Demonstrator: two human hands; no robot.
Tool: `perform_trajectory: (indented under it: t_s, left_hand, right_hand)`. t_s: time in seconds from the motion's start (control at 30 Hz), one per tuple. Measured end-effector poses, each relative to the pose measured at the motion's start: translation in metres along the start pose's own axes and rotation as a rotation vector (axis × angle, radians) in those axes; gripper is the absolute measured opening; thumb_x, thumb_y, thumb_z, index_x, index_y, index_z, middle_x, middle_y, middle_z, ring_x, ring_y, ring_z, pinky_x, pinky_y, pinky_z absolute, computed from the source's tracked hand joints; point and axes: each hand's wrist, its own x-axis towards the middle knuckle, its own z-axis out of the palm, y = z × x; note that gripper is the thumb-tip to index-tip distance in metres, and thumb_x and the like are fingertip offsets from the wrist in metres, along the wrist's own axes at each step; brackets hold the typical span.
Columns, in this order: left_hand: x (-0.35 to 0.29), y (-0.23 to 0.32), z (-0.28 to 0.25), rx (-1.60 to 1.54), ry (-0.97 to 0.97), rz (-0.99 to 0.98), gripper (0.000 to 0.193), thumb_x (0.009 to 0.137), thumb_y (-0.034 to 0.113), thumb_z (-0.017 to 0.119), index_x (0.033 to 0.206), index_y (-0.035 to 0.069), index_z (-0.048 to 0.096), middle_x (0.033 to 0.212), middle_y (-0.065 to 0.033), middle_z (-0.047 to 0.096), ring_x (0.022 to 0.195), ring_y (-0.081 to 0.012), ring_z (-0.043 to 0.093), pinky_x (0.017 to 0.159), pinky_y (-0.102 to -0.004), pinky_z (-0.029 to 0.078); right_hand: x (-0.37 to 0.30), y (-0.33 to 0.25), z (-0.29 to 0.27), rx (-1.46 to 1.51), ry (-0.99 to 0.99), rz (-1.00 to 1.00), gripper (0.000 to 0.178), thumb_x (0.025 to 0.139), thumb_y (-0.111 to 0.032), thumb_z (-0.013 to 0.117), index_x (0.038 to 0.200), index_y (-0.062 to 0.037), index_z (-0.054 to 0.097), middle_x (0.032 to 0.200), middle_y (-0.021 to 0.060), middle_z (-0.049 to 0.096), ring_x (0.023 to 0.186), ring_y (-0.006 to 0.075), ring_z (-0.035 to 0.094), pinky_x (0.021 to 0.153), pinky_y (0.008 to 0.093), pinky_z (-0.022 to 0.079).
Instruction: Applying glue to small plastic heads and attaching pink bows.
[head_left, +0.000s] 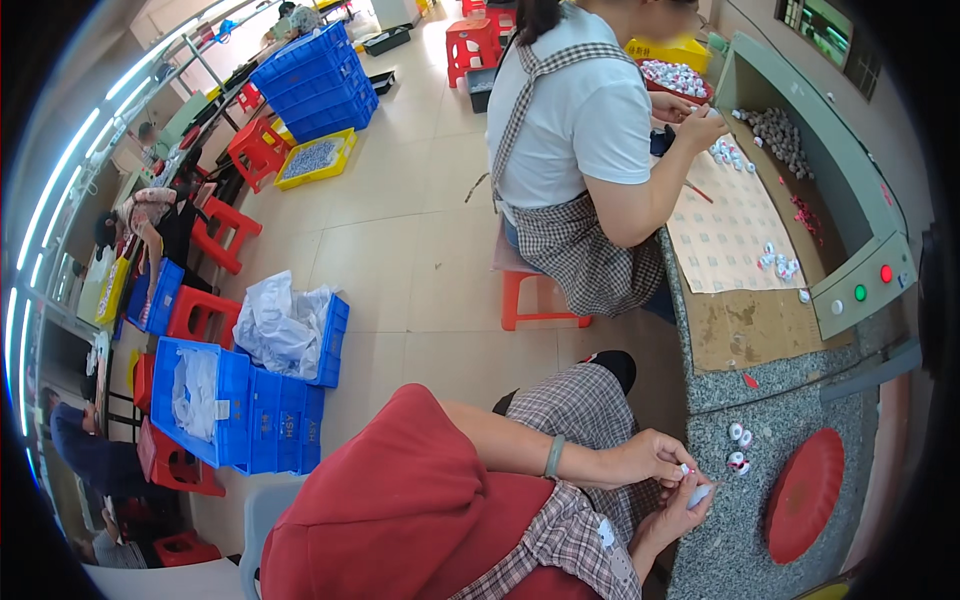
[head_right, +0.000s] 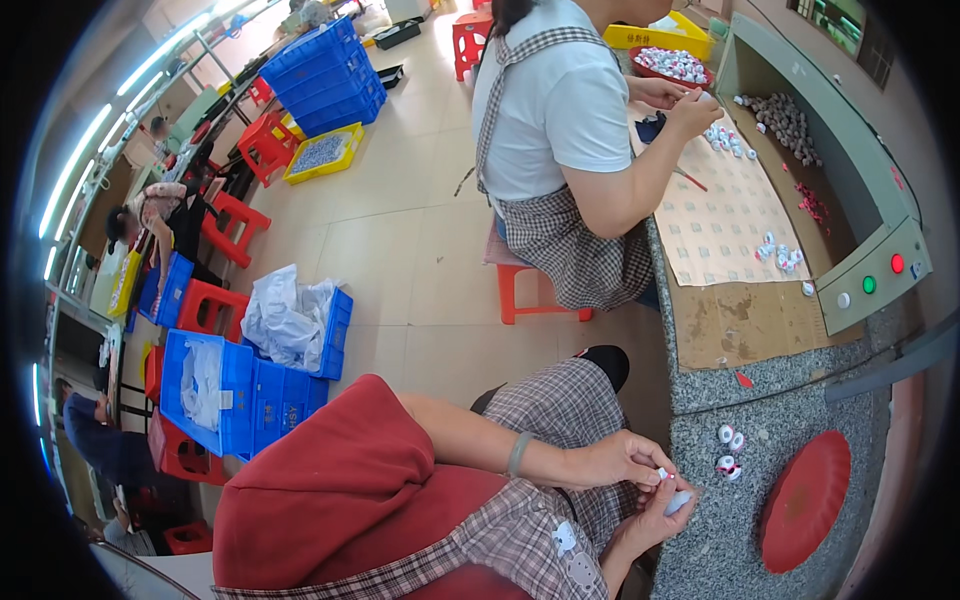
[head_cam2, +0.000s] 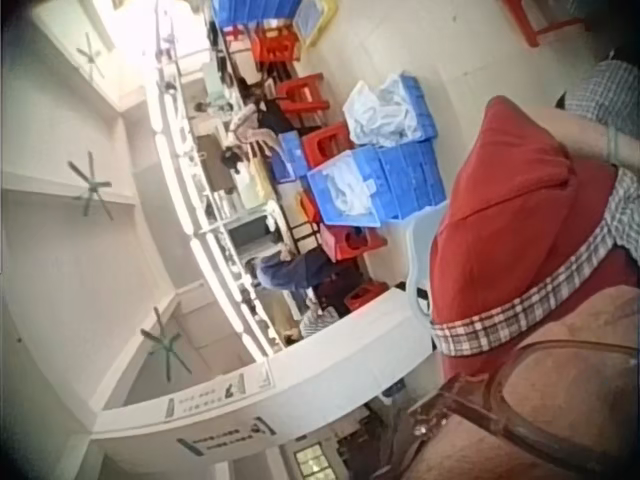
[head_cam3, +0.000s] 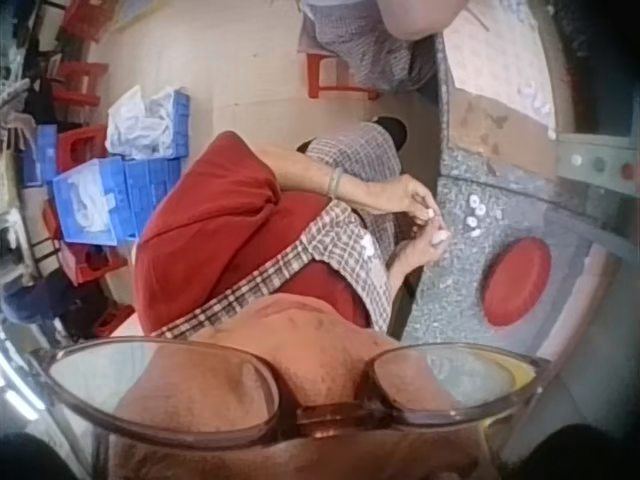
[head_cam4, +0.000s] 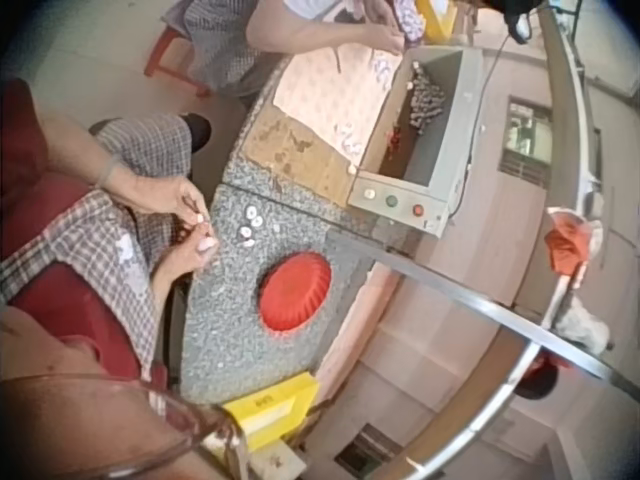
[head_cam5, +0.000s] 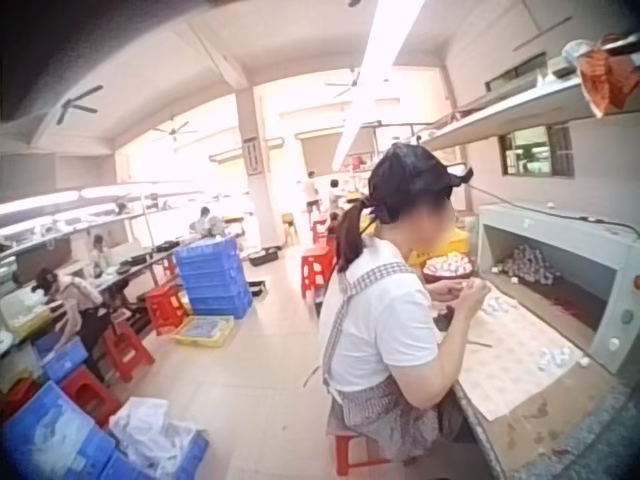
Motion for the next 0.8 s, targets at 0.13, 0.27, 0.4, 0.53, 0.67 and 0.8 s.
perform_trajectory:
  t_s: [0.13,0.27,0.4,0.53,0.67,0.8]
  left_hand:
    - [-0.004,0.006,-0.001,0.035,-0.021,-0.013,0.021,0.085,0.004,0.058,0.104,-0.001,0.063,0.085,-0.0050,0.064,0.072,-0.0068,0.055,0.067,-0.0204,0.047]
    - [-0.008,0.011,0.006,0.107,-0.010,0.016,0.019,0.084,0.002,0.057,0.101,-0.002,0.064,0.082,-0.0054,0.065,0.070,-0.0065,0.056,0.065,-0.0201,0.047]
    - [-0.009,0.008,0.008,0.126,-0.006,0.021,0.018,0.083,0.000,0.056,0.099,-0.003,0.064,0.081,-0.0053,0.065,0.070,-0.0065,0.057,0.064,-0.0200,0.047]
    - [-0.006,0.000,0.000,0.230,-0.093,-0.010,0.021,0.086,0.005,0.056,0.105,-0.002,0.062,0.084,-0.0047,0.065,0.074,-0.0073,0.058,0.069,-0.0211,0.049]
    - [-0.006,0.014,-0.004,0.160,-0.148,-0.120,0.021,0.088,0.005,0.054,0.106,-0.002,0.061,0.089,-0.0064,0.064,0.078,-0.0096,0.060,0.072,-0.0225,0.049]
    - [0.001,0.020,-0.005,0.052,-0.100,-0.233,0.024,0.087,0.005,0.054,0.109,-0.004,0.058,0.090,-0.0079,0.063,0.079,-0.0114,0.060,0.073,-0.0233,0.050]
  right_hand:
    - [-0.002,0.001,-0.002,-0.062,-0.014,0.010,0.015,0.087,-0.015,0.060,0.086,-0.0059,0.049,0.073,-0.0022,0.045,0.059,0.0039,0.039,0.048,0.0175,0.029]
    - [-0.006,0.002,-0.002,0.002,-0.015,-0.001,0.015,0.087,-0.015,0.060,0.085,-0.0063,0.048,0.075,-0.0011,0.045,0.059,0.0042,0.040,0.049,0.0176,0.030]
    - [-0.009,0.001,-0.006,0.048,-0.039,-0.031,0.014,0.086,-0.012,0.061,0.085,-0.0064,0.048,0.076,-0.0003,0.045,0.059,0.0047,0.041,0.048,0.0179,0.031]
    - [-0.009,-0.006,-0.014,-0.045,-0.043,-0.047,0.015,0.081,-0.006,0.064,0.081,-0.0057,0.049,0.075,0.0001,0.044,0.057,0.0056,0.041,0.046,0.0185,0.032]
    - [0.000,-0.005,-0.027,-0.276,-0.084,-0.097,0.015,0.073,-0.001,0.069,0.071,-0.0032,0.055,0.069,-0.0004,0.047,0.054,0.0061,0.043,0.043,0.0190,0.032]
    - [0.010,-0.017,-0.024,-0.287,-0.108,-0.056,0.011,0.076,-0.001,0.068,0.071,-0.0023,0.057,0.065,0.0006,0.050,0.049,0.0052,0.044,0.042,0.0194,0.032]
